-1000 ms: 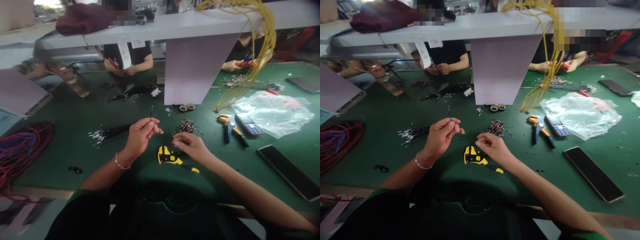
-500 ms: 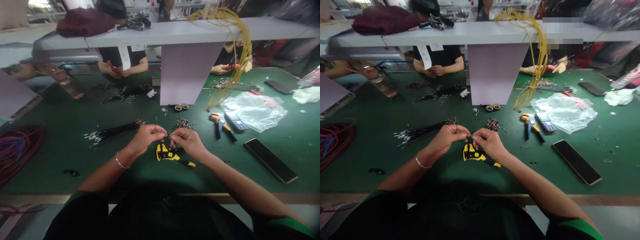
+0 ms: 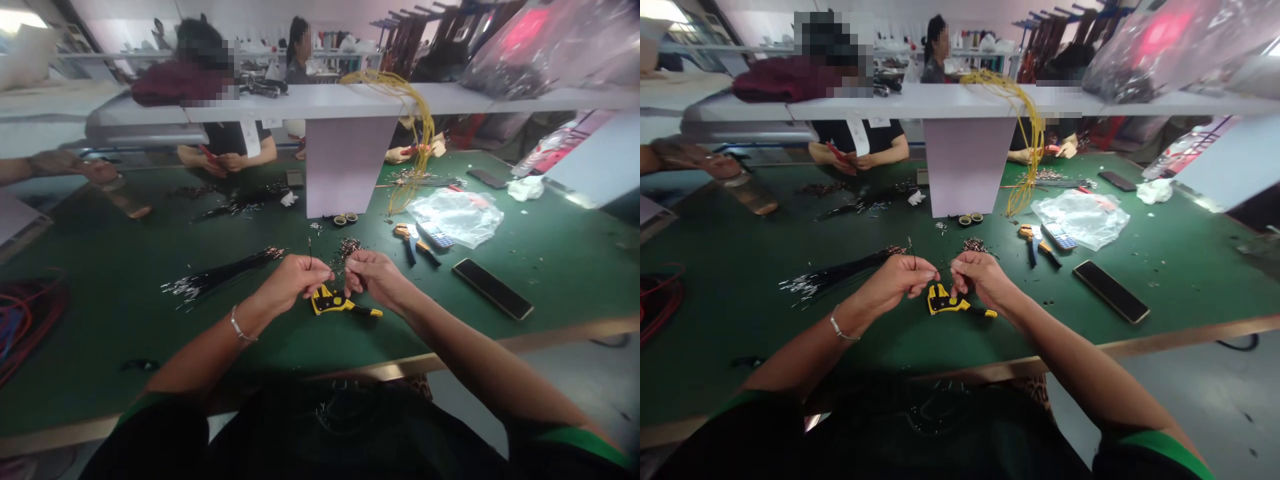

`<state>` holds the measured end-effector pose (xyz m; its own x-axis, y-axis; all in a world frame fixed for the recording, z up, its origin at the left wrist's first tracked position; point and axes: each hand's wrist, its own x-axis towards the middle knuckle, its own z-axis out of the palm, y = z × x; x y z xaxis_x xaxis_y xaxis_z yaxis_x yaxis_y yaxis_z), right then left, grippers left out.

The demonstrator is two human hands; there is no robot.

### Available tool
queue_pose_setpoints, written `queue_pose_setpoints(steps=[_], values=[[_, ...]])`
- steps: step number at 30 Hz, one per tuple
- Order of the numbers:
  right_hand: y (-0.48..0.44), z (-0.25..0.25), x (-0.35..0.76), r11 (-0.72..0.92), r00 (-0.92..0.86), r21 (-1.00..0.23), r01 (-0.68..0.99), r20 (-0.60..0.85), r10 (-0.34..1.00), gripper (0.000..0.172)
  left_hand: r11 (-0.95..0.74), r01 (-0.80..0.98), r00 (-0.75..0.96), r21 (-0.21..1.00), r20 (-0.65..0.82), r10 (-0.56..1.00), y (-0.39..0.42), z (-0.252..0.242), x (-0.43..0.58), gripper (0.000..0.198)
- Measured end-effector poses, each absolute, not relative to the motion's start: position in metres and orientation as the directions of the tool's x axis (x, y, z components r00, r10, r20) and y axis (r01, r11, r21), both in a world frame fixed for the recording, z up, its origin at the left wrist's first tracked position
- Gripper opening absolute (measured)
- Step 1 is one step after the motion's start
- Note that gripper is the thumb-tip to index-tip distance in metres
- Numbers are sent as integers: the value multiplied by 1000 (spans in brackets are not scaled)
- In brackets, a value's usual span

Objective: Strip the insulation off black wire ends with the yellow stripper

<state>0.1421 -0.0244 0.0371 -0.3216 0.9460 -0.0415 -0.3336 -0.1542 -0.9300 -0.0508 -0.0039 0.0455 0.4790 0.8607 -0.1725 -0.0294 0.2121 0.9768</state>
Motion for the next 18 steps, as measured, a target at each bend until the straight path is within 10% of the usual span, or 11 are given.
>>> queue_pose_setpoints(steps=[7, 12, 18], values=[[-21, 4, 155, 43, -160, -981, 191, 12, 987, 25, 202, -20, 426, 979, -175, 887, -5, 48, -62, 12], [-36, -28, 156, 265, -274, -717, 645, 107, 956, 37, 39, 100, 289, 994, -66, 955, -5, 41, -65, 14], [-49, -41, 163, 446, -452, -377, 812, 76, 889, 65, -413, 360, 261, 837, 334, 906, -13, 39, -68, 14]])
